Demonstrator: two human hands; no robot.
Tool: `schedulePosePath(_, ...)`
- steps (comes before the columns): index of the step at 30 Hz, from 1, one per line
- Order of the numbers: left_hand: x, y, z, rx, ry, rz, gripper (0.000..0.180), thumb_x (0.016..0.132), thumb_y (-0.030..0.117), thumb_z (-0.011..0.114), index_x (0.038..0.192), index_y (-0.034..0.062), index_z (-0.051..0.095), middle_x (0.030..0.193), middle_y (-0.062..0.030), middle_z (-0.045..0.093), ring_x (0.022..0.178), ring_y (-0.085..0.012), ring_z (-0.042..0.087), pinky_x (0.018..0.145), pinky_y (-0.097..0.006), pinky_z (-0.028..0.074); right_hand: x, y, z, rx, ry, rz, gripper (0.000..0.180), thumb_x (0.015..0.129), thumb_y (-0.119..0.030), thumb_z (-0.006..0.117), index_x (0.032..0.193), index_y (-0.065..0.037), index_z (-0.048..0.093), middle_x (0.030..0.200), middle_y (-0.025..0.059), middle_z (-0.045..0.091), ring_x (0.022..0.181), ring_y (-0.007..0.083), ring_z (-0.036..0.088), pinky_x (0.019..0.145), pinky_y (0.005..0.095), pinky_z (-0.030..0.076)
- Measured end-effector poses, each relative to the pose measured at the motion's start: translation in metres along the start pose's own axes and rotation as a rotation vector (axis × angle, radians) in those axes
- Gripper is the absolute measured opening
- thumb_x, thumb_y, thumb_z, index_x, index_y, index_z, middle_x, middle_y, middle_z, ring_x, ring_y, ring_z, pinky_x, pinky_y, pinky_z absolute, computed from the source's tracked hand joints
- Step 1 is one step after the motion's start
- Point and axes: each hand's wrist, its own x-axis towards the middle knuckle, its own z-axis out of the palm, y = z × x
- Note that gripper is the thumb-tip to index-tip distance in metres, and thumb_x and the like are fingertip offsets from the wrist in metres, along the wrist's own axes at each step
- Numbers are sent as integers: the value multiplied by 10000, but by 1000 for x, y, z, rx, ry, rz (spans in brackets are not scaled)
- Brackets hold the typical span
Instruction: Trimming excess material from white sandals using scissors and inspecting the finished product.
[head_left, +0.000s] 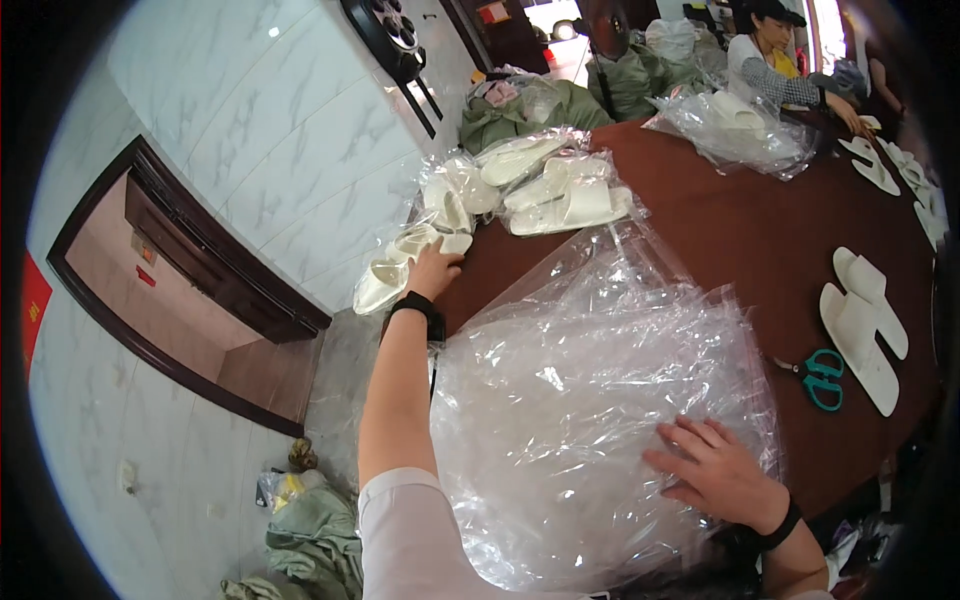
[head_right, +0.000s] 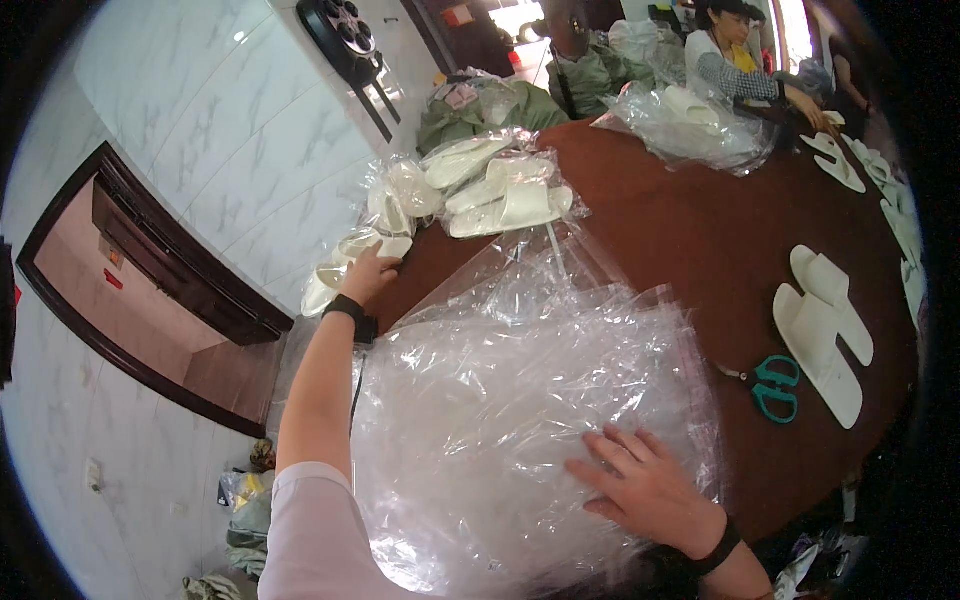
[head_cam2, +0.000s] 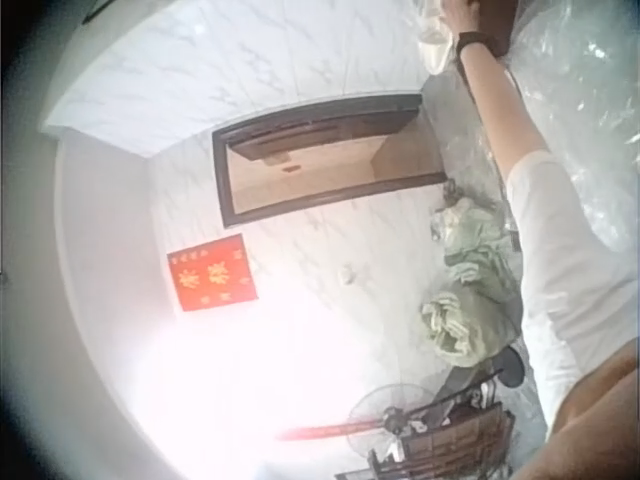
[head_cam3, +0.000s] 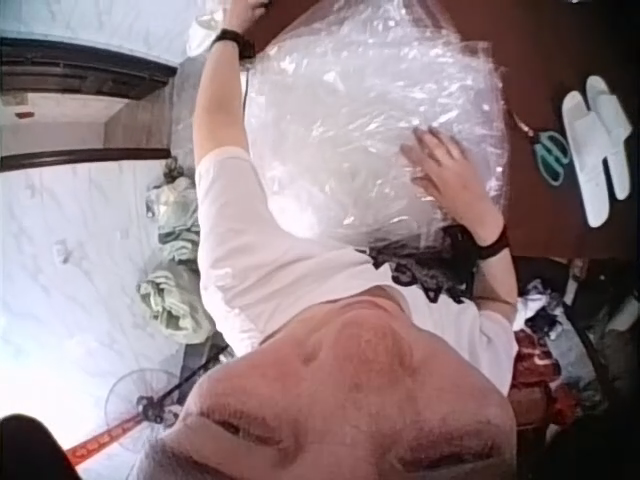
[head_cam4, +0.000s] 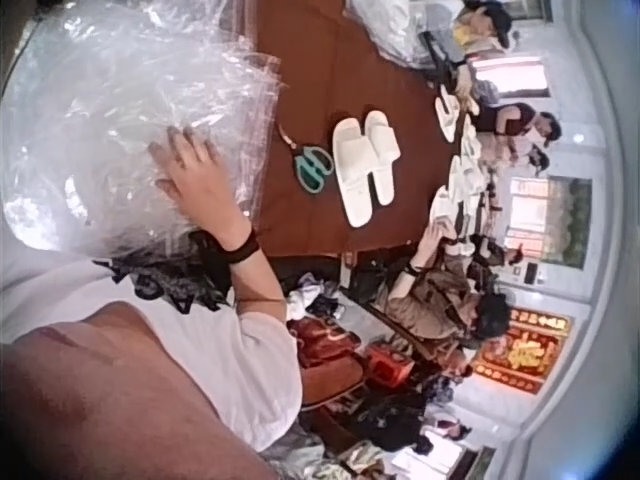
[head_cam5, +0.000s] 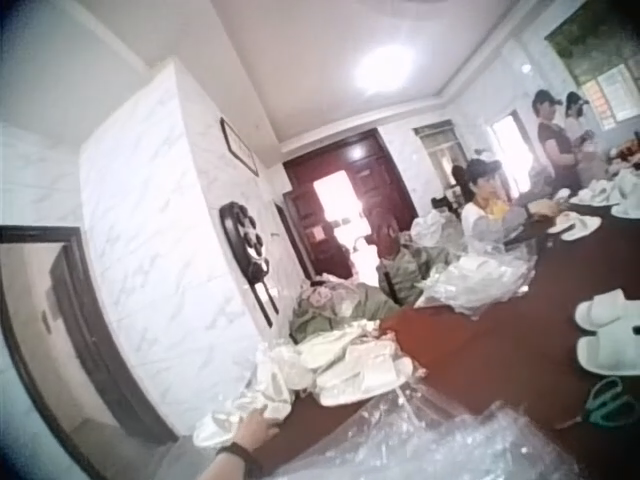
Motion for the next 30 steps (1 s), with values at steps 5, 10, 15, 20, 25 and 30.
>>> schedulePosePath(5,-1,-34,18,-234,-61,-172,599,892,266,671,1445,178,461,1514,-107,406,1393,-347,385,1060,-755,248,0,-5,2,40,34,-64,572,821,-341,730,1347,-198,556,1379,123,526,1294,344,482,1077,525,374)
schedulePosePath(10,-18,-106,-70,-823,563,-168,636,889,171,672,1438,-16,413,1342,-215,554,1189,-309,562,999,-379,439,-2,-7,4,59,74,-119,559,825,-327,721,1344,-196,561,1398,130,516,1294,351,477,1089,533,352)
schedulePosePath(15,-60,-68,-181,-1039,749,-280,606,981,145,592,1510,18,326,1522,-113,396,1316,-246,472,1049,-357,422,-7,3,8,63,87,-62,551,831,-321,714,1344,-192,561,1406,137,504,1303,360,460,1104,537,326)
schedulePosePath(20,-110,-38,-280,-1278,852,-10,612,998,120,569,1537,68,284,1589,-82,273,1386,-240,401,981,-434,525,-11,8,14,75,84,-89,552,825,-306,717,1341,-187,563,1422,123,481,1325,344,433,1116,523,313)
schedulePosePath(25,-165,34,-341,-1374,823,154,607,1009,81,523,1532,-12,228,1588,-120,239,1405,-274,371,1001,-492,509,-13,12,24,57,129,-121,542,815,-282,716,1328,-172,580,1410,115,495,1319,324,441,1113,492,330)
schedulePosePath(30,-237,183,-325,-1508,491,527,596,1019,180,545,1525,-6,289,1607,-136,210,1410,-278,372,1079,-485,419,-16,19,30,112,166,-123,526,832,-279,700,1332,-163,583,1411,123,501,1326,327,433,1111,464,335)
